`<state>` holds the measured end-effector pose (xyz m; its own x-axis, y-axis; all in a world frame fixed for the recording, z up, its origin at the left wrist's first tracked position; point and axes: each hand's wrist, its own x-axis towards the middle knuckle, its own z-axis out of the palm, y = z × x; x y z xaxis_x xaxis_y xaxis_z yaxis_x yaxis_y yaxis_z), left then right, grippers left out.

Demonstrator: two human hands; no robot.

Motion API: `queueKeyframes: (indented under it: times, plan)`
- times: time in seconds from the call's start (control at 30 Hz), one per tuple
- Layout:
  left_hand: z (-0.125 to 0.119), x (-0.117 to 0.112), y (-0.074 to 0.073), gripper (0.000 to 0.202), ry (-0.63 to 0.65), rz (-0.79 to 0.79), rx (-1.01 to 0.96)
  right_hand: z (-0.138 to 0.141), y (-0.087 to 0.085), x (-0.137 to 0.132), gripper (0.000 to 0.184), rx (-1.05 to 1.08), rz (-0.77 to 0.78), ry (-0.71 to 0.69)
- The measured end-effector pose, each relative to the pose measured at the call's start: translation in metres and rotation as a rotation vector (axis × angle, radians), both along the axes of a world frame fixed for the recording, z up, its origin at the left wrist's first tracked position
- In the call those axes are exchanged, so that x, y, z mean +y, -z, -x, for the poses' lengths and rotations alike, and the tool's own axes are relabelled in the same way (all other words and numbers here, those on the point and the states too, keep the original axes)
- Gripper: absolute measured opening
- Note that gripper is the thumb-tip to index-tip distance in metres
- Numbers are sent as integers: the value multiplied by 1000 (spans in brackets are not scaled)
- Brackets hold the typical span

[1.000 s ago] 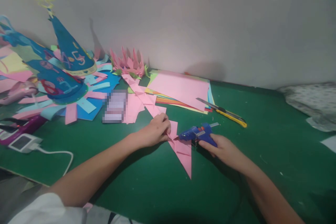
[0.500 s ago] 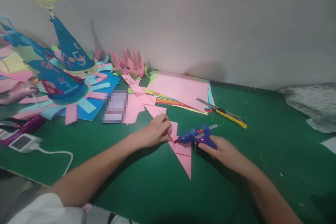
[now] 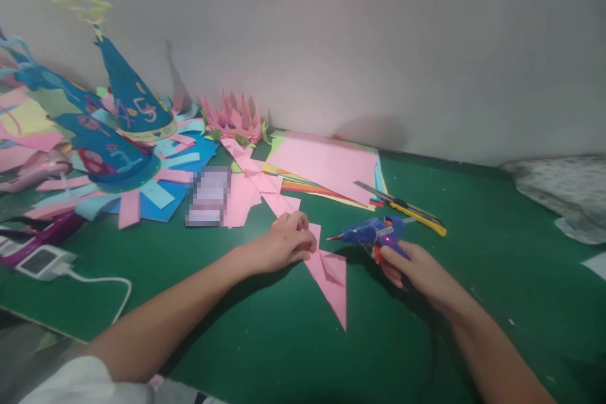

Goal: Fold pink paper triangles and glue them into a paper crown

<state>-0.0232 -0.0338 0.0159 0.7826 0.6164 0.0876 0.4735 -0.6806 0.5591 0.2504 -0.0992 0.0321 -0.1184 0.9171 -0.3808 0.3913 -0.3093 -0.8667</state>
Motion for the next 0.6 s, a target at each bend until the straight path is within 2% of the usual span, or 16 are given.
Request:
queueKeyframes:
  times: [0.2, 0.33, 0.4, 0.5, 0.6]
  plan:
    - [1, -2, -9, 11, 5, 46, 3, -3, 3, 0, 42, 25, 4, 146]
    - [2, -2, -8, 14, -2, 62, -5, -15, 5, 7, 39, -67, -83, 214]
    - [2, -2, -7, 14, -5, 56, -1, -28, 7, 11, 39, -176, -144, 268]
    - [2, -2, -7, 14, -2, 45, 4, -48, 9, 15, 40, -509, -239, 375]
    - [2, -3, -6, 14, 2, 33, 7, -60, 9, 16, 43, -752, -283, 390]
